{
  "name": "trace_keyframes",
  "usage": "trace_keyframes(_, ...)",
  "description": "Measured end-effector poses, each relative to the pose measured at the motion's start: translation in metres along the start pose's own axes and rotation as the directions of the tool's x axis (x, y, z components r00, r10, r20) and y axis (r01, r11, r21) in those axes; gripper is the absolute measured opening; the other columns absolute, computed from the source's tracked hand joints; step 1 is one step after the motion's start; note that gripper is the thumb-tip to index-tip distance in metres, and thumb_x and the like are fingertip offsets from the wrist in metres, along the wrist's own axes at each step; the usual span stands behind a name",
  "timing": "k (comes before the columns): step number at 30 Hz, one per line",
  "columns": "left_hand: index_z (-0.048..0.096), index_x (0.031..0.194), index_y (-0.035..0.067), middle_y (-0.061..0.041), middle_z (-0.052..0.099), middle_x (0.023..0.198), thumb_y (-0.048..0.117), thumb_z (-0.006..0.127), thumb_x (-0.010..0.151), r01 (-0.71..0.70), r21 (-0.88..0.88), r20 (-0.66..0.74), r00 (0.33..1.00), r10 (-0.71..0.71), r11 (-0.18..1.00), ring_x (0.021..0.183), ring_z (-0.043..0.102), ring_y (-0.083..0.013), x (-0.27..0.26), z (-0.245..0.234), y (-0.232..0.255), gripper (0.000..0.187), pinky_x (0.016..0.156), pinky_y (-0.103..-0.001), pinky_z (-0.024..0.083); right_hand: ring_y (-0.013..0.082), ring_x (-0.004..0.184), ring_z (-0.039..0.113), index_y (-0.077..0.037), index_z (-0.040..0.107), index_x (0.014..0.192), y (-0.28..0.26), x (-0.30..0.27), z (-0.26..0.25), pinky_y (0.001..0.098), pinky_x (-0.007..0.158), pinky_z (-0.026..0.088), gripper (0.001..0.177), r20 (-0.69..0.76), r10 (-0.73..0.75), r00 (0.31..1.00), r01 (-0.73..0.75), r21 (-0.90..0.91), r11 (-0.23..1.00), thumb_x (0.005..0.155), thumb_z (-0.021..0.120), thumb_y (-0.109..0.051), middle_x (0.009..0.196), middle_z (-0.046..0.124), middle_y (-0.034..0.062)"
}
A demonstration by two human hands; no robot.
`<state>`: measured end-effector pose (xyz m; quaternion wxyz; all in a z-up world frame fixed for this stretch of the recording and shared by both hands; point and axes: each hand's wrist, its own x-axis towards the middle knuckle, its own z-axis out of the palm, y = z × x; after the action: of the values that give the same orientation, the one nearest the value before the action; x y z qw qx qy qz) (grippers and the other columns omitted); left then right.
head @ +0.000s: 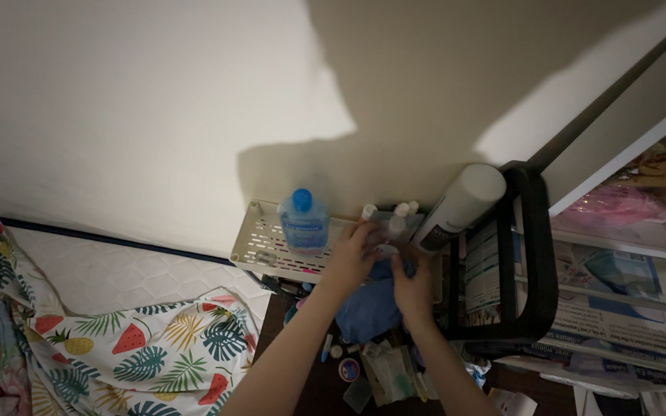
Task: The person organizes various toiletries and personal care items on a small plastic shelf next to a bed. They pick up bottles, tubes, and containers from a cluttered table, wipe them with a blue cloth, and place them on the shelf.
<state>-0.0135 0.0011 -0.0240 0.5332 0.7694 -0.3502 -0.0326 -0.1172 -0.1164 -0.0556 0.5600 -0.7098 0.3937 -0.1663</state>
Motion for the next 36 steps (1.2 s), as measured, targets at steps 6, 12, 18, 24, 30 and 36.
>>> trace_keyframes(6,0.053,0.129,0.003,-0.021,0.062,0.119,0.001,0.079,0.076,-0.027,0.031,-0.035,0.999,0.028,0.999,0.114,0.06,-0.0444,0.001,0.002,0.003,0.059,0.089,-0.048,0.052,0.0296,0.125,0.06,-0.006,0.056,0.142,-0.003,-0.012,0.006,0.0413,0.103,0.046,0.052,-0.033,-0.175,0.984,0.175,-0.008,0.985,0.096,0.063,-0.031,0.132,0.066,0.0174)
trace_keyframes(12,0.051,0.13,0.003,-0.022,0.062,0.121,0.005,0.079,0.079,0.023,0.059,-0.029,0.999,-0.022,0.998,0.115,0.059,-0.0452,-0.002,0.004,0.001,0.058,0.091,-0.049,0.051,0.0293,0.114,0.068,-0.002,0.064,0.129,0.004,-0.018,0.005,0.0395,0.098,0.051,0.047,-0.012,-0.054,0.998,0.053,-0.057,0.997,0.095,0.066,-0.034,0.12,0.072,0.0174)
trace_keyframes(18,0.051,0.132,0.004,-0.022,0.058,0.128,0.004,0.077,0.076,0.011,0.119,-0.005,1.0,-0.011,0.993,0.119,0.057,-0.0459,-0.006,0.005,-0.005,0.062,0.093,-0.05,0.051,0.0232,0.107,0.069,-0.007,0.068,0.13,-0.004,-0.033,-0.017,0.0359,0.092,0.051,0.049,0.026,0.091,0.996,-0.09,-0.039,0.995,0.091,0.069,-0.037,0.118,0.073,0.0119)
trace_keyframes(24,0.045,0.14,0.003,-0.023,0.058,0.125,0.004,0.075,0.073,-0.083,0.095,-0.05,0.995,0.088,0.992,0.117,0.057,-0.0467,-0.009,-0.005,0.01,0.073,0.095,-0.05,0.051,0.0203,0.104,0.07,-0.005,0.075,0.124,-0.032,-0.053,-0.033,0.0325,0.09,0.053,0.046,0.047,0.075,0.996,-0.078,0.064,0.995,0.092,0.069,-0.038,0.116,0.077,0.012)
trace_keyframes(30,0.066,0.117,0.006,-0.016,0.07,0.11,0.009,0.066,0.09,0.006,0.144,-0.251,0.968,0.031,0.99,0.107,0.067,-0.0378,-0.044,-0.049,0.06,0.028,0.093,-0.045,0.053,0.0239,0.101,0.069,-0.002,0.067,0.128,-0.071,-0.085,-0.045,0.0381,0.086,0.057,0.058,0.126,0.31,0.943,-0.33,0.213,0.92,0.092,0.071,-0.047,0.112,0.073,0.0116)
trace_keyframes(36,0.07,0.117,0.012,-0.008,0.076,0.108,0.051,0.053,0.096,0.732,-0.543,0.306,0.629,-0.715,0.412,0.1,0.073,-0.0205,-0.138,-0.086,0.079,0.048,0.089,-0.034,0.057,0.0294,0.093,0.064,-0.014,0.058,0.108,-0.055,-0.123,-0.012,0.0514,0.085,0.055,0.038,0.468,0.441,0.766,-0.643,0.571,0.51,0.095,0.066,-0.049,0.1,0.063,0.0067)
